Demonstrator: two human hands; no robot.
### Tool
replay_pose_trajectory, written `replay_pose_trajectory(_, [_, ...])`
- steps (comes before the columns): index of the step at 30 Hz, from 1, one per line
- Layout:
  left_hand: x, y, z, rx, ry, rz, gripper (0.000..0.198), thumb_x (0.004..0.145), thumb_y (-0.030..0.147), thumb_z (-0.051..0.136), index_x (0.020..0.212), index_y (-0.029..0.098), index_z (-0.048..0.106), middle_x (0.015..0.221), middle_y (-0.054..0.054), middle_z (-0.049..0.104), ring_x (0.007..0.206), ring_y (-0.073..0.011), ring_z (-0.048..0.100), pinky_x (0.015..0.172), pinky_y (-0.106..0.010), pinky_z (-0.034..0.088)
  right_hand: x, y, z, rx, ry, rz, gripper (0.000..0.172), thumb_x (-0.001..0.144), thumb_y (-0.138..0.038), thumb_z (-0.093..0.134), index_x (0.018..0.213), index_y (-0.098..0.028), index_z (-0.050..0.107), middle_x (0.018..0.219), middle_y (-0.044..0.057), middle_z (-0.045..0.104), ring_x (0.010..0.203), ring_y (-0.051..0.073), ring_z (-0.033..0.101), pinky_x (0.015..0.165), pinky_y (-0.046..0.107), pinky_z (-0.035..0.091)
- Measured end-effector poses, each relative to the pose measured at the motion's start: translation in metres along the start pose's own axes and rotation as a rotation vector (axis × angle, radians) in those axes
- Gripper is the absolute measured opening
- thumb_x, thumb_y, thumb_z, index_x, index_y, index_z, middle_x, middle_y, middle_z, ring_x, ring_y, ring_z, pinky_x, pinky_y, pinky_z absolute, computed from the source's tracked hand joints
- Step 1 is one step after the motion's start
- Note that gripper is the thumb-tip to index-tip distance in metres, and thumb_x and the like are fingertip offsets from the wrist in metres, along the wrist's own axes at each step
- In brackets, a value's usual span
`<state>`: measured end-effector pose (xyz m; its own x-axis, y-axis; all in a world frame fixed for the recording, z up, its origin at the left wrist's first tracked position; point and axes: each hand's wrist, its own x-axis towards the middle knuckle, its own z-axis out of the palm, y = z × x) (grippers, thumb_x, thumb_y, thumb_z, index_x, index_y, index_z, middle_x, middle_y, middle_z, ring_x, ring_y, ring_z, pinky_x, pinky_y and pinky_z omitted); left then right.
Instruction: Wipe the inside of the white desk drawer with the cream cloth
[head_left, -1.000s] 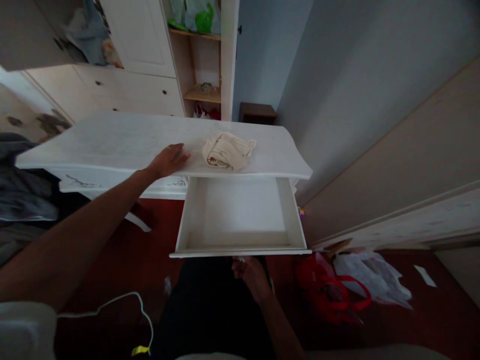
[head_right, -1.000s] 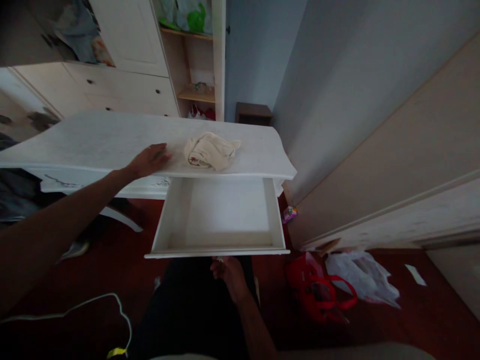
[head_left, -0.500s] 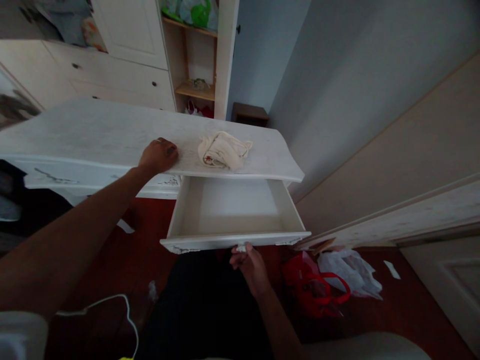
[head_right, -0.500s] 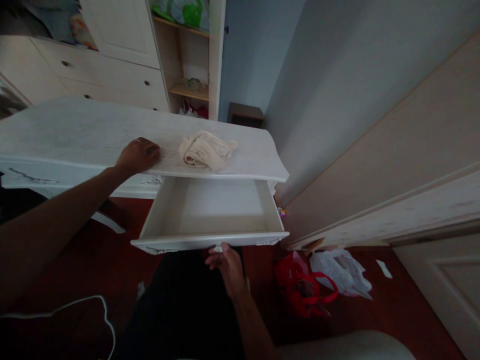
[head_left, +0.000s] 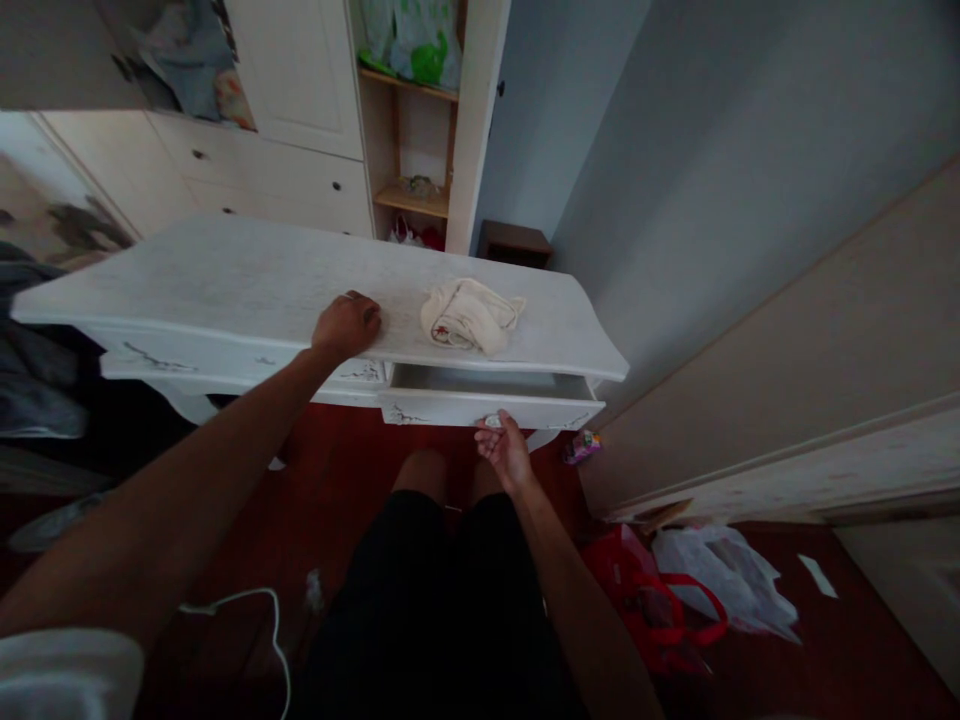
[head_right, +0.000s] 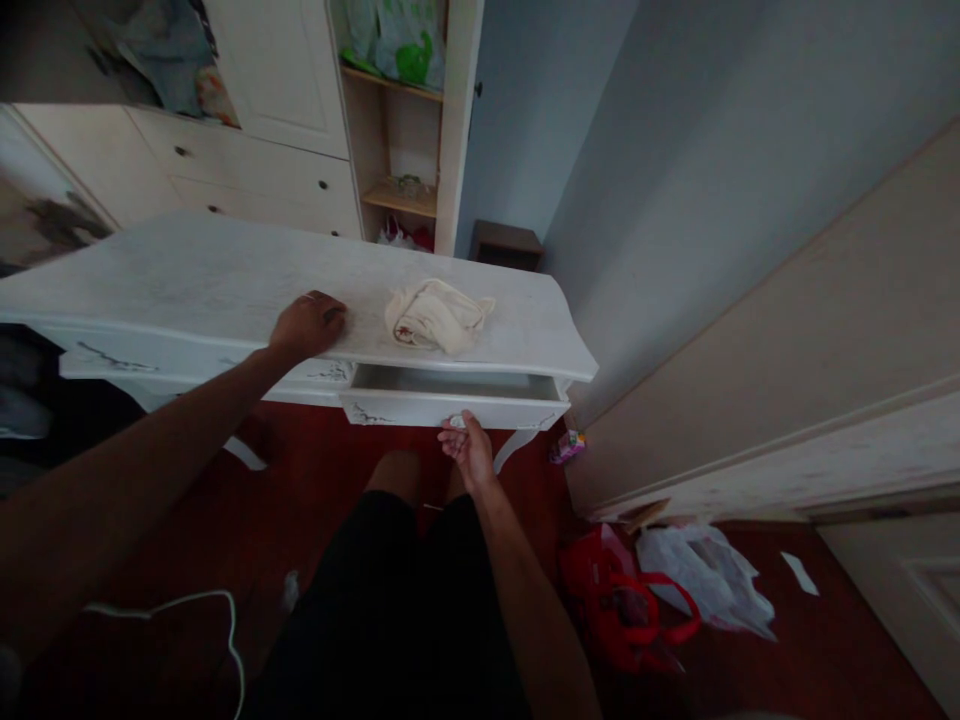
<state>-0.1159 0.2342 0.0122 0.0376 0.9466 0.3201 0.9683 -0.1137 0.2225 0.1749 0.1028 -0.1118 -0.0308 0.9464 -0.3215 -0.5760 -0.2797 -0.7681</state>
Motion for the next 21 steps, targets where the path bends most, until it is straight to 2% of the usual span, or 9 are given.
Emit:
replay_pose_trajectory(6, [-0.002,0.000,0.001,-0.026,0.010,-0.008,0.040,0.087,0.028,0.040,0.111,0.014,0.068,0.121,-0.015,0.064,0.110,-0.0291,0.059,0.095,-0.040,0.049,0.051,-0.021,0.024,0.048,0.044,0.101,0.038,0.091,-0.046,0.055,0.078,-0.014,0.068,0.059,0.003,0.069,0.045,0.009,0.056,0.047,0.017,0.045])
replay_pose_trajectory(11, [-0.002,-0.002,0.004,-0.054,0.034,-0.009,0.038,0.087,0.026,0.041,0.109,0.014,0.069,0.119,-0.015,0.065,0.108,-0.0299,0.060,0.094,-0.042,0.050,0.066,-0.028,0.032,0.064,0.065,0.116,0.043,0.097,-0.043,0.044,0.078,-0.012,0.066,0.058,0.003,0.067,0.043,0.009,0.053,0.046,0.018,0.042])
replay_pose_trajectory(15, [-0.003,-0.004,0.006,-0.064,0.054,-0.010,0.035,0.087,0.027,0.043,0.107,0.015,0.070,0.117,-0.014,0.065,0.106,-0.0289,0.061,0.092,-0.041,0.051,0.060,-0.034,0.031,-0.023,0.029,0.183,0.046,0.099,-0.050,0.039,0.086,-0.014,0.064,0.066,0.003,0.069,0.048,0.010,0.056,0.046,0.020,0.043])
replay_pose_trajectory(18, [-0.002,-0.005,0.006,-0.075,0.059,-0.020,0.034,0.087,0.026,0.044,0.106,0.016,0.070,0.115,-0.013,0.066,0.105,-0.0271,0.062,0.092,-0.039,0.051,0.043,-0.046,0.034,-0.263,0.002,0.282,0.050,0.097,-0.060,0.036,0.094,-0.016,0.060,0.073,0.006,0.072,0.050,0.013,0.060,0.047,0.022,0.044])
replay_pose_trajectory(20, [-0.002,-0.006,0.005,-0.099,0.045,-0.028,0.032,0.086,0.023,0.045,0.105,0.016,0.071,0.115,-0.013,0.067,0.106,-0.0261,0.063,0.095,-0.038,0.050,0.021,-0.061,0.040,-0.462,-0.116,0.339,0.049,0.094,-0.062,0.043,0.098,-0.016,0.060,0.066,0.006,0.071,0.043,0.011,0.054,0.045,0.020,0.041])
replay_pose_trajectory(21, [-0.003,-0.005,0.005,-0.122,0.041,-0.036,0.032,0.086,0.022,0.046,0.105,0.016,0.071,0.116,-0.013,0.067,0.106,-0.0261,0.063,0.096,-0.039,0.049,0.006,-0.070,0.043,-0.528,-0.266,0.359,0.047,0.092,-0.061,0.050,0.102,-0.016,0.061,0.063,0.006,0.071,0.042,0.010,0.054,0.044,0.020,0.039])
